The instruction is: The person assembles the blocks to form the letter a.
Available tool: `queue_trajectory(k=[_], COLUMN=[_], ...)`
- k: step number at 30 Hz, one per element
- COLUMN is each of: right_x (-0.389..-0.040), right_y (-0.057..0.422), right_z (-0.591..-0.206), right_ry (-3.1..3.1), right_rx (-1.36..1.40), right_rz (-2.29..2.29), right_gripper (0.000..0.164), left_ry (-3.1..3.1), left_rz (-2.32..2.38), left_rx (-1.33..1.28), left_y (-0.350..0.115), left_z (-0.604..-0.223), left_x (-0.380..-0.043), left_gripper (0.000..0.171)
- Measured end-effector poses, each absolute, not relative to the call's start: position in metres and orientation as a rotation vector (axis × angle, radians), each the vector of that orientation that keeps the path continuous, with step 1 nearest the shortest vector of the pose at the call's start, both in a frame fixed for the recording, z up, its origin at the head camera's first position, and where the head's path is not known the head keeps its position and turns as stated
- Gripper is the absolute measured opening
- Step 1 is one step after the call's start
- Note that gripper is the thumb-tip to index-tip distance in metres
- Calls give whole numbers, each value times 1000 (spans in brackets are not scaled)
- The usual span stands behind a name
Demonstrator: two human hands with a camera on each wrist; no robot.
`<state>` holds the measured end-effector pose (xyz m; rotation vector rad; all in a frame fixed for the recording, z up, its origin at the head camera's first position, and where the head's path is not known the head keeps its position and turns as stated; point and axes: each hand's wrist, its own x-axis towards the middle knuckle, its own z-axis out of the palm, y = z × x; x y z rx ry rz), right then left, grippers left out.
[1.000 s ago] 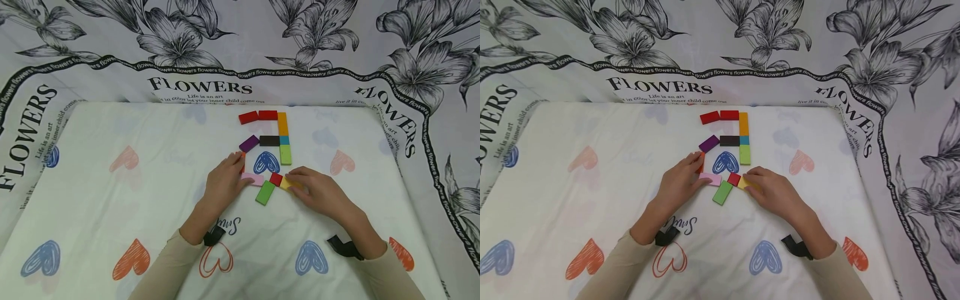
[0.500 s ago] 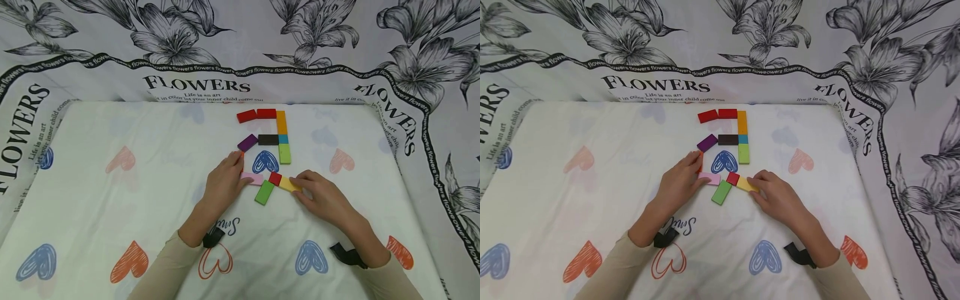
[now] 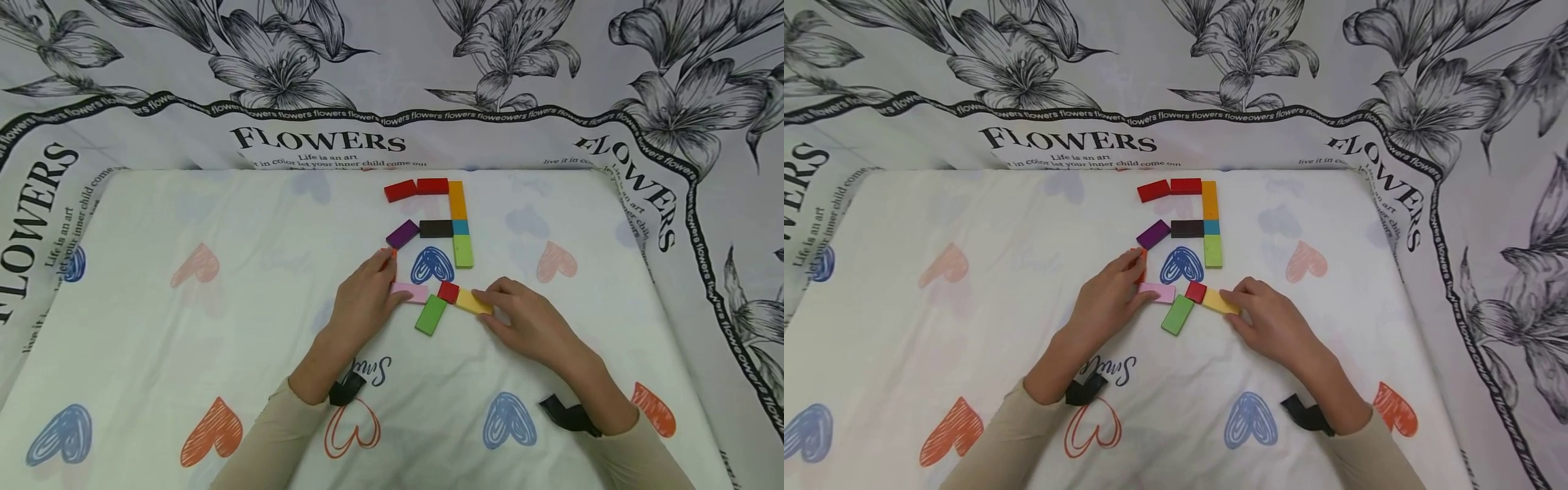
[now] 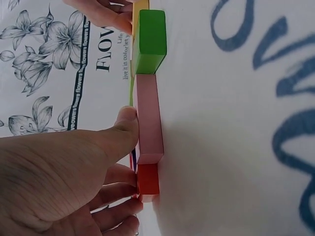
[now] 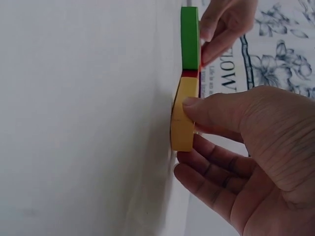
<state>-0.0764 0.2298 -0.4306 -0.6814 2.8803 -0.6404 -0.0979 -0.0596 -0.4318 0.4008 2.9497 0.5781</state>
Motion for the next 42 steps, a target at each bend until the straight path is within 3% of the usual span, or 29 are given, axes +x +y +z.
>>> queue_trajectory(k=[42], right_x=[-90], right_y=[232], right_z=[-427], right_ry=[2921], right_rx=[-479], right_rz=[-640], right_gripper=[42], left_ry=[2920], left_rz=[567], left_rx=[432], left_y=[-62], left_z=[-430], left_x=[-99], left_gripper=[69])
